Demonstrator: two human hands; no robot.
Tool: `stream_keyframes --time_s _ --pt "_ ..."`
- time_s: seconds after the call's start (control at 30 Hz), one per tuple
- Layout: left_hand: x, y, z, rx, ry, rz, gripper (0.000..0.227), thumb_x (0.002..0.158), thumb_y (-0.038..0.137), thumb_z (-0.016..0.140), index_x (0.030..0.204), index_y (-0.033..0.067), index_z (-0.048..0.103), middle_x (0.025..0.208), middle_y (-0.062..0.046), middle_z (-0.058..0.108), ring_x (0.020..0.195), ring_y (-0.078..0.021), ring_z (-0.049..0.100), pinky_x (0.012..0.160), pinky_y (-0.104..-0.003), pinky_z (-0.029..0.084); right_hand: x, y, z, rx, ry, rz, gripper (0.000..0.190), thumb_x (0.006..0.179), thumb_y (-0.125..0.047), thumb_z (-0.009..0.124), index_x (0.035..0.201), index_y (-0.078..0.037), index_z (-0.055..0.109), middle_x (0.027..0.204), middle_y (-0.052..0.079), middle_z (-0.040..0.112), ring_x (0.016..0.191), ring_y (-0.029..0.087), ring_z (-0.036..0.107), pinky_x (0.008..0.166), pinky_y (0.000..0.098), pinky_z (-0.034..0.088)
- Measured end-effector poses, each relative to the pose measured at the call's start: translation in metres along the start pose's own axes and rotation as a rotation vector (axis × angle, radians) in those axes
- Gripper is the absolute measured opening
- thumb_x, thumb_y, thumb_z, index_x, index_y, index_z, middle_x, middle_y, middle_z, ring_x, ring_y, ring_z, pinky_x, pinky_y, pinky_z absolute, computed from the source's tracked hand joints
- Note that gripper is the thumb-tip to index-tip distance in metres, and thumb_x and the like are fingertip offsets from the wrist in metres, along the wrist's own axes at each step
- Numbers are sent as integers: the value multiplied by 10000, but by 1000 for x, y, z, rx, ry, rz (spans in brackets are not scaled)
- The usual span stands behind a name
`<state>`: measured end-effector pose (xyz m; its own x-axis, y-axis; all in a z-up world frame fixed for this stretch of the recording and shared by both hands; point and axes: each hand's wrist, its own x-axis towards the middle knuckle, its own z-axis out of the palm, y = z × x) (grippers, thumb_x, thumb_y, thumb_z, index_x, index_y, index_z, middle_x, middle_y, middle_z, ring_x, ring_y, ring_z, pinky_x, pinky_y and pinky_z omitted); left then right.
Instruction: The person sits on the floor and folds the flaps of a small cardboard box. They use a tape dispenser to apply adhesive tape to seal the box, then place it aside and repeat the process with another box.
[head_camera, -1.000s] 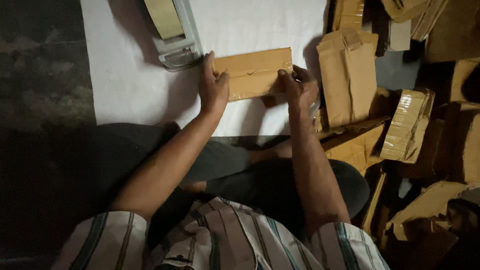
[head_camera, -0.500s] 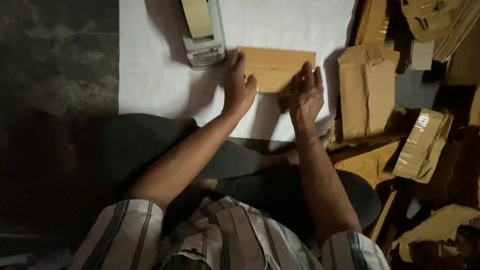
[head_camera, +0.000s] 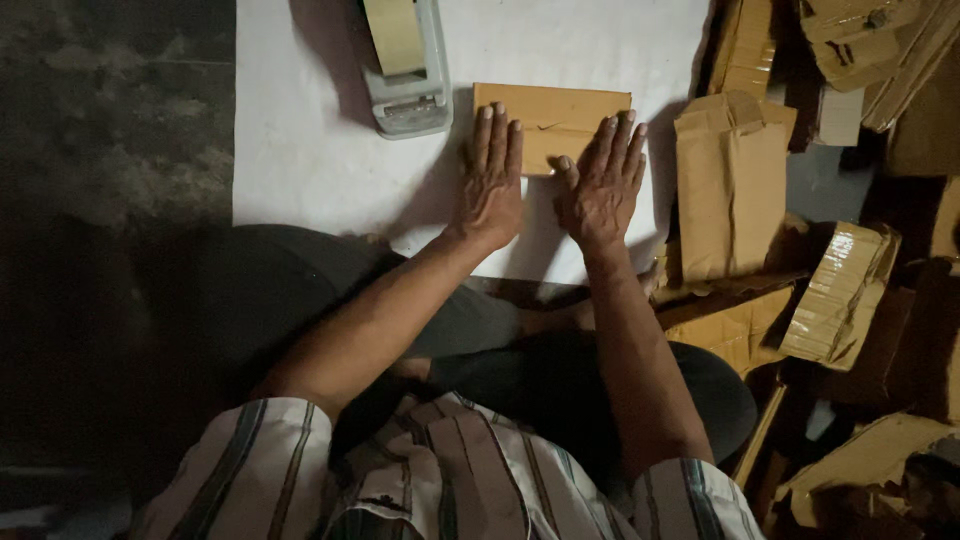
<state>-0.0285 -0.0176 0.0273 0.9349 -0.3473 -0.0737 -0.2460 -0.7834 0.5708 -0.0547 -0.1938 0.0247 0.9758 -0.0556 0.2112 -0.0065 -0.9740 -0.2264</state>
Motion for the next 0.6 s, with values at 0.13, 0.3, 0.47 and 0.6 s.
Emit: stream_keyframes --time_s 0.13,0.3,0.47,0.6 --pt "-3 -3 -2 27 -11 12 854 907 156 619 1607 -37 168 1693 -230 -12 1573 -390 -49 1251 -641 50 -1 -2 1 -65 -74 41 809 1126 -572 341 1604 78 291 1685 312 213 1560 532 173 1223 673 244" --pt "3 2 -6 81 -55 -6 855 909 155 609 1604 -40 151 1689 -233 -15 1563 -387 -64 1231 -616 -17 7 -1 -3 -72 -98 77 832 1092 -624 333 1622 13 261 1693 273 184 1556 518 142 1209 689 217" --pt "-2 10 -17 137 45 -45 912 823 109 663 1589 -30 189 1666 -258 45 1550 -390 24 1235 -572 17 14 -13 -26 176 311 -290 635 1155 -458 348 1640 -50 318 1731 208 217 1614 462 173 1327 661 194" --pt "-34 12 -14 -393 293 -129 830 822 207 711 1536 -20 354 1557 -244 367 1454 -386 329 1211 -493 286 23 -51 -45 376 60 74 427 1082 -384 566 1298 -34 685 1562 201 506 1511 386 385 1256 537 333"
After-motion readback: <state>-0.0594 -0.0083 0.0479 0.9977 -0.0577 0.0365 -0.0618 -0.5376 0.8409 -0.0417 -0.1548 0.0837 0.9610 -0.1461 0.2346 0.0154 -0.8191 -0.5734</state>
